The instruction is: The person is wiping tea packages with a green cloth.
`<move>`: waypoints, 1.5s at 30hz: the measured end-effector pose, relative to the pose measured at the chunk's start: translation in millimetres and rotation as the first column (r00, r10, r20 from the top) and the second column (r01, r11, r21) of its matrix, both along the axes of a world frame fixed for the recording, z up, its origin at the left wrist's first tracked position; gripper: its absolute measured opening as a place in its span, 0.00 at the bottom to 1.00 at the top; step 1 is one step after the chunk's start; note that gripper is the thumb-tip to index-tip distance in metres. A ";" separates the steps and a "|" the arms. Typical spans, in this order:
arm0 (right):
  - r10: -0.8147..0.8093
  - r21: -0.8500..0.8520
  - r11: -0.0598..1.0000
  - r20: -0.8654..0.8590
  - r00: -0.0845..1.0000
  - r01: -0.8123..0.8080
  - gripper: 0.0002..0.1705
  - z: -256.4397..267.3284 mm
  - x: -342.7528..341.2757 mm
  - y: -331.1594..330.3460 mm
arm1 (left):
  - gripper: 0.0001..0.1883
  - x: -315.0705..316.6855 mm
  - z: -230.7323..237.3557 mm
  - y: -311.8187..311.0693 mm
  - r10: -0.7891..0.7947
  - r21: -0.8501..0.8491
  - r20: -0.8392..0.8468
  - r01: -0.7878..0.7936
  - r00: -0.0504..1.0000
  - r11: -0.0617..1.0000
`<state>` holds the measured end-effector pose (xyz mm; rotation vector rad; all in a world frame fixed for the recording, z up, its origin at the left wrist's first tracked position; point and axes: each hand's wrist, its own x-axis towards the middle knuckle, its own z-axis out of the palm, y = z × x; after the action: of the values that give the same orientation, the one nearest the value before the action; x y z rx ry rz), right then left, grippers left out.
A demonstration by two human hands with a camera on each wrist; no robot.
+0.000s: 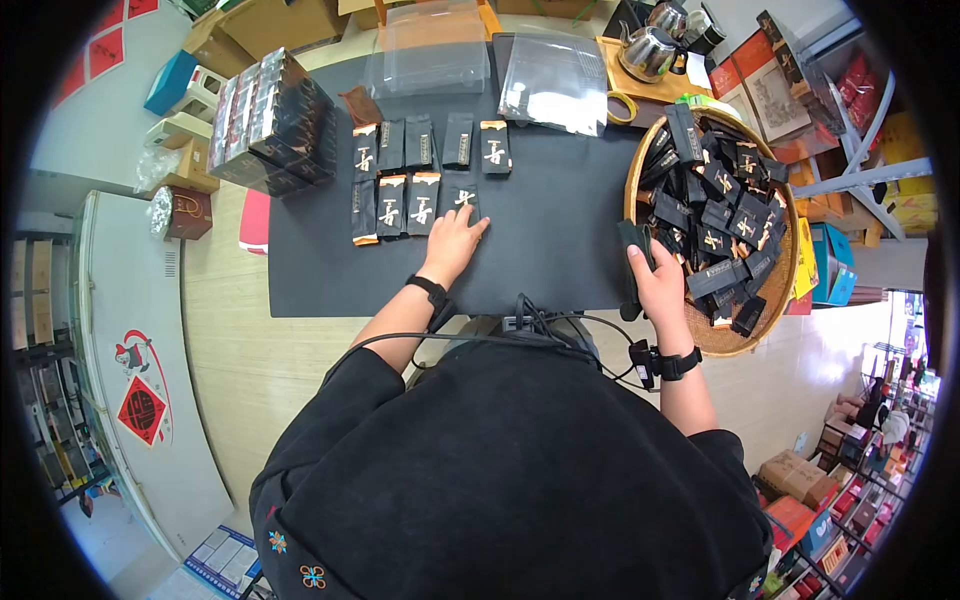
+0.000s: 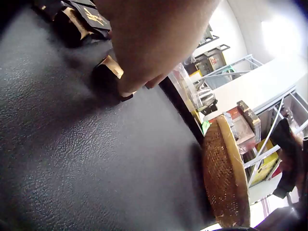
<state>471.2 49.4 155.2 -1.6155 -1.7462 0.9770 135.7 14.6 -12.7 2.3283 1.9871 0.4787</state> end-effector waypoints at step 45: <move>-0.559 -0.452 0.819 -0.766 0.317 0.353 0.16 -11.5 395.7 -136.0 | 0.42 483.0 100.7 96.8 -0.177 -0.183 0.576 0.337 0.798 0.924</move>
<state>866.9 -86.5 143.7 -1.1855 -0.4017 1.3614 618.7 111.4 88.0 1.9491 1.3440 0.7005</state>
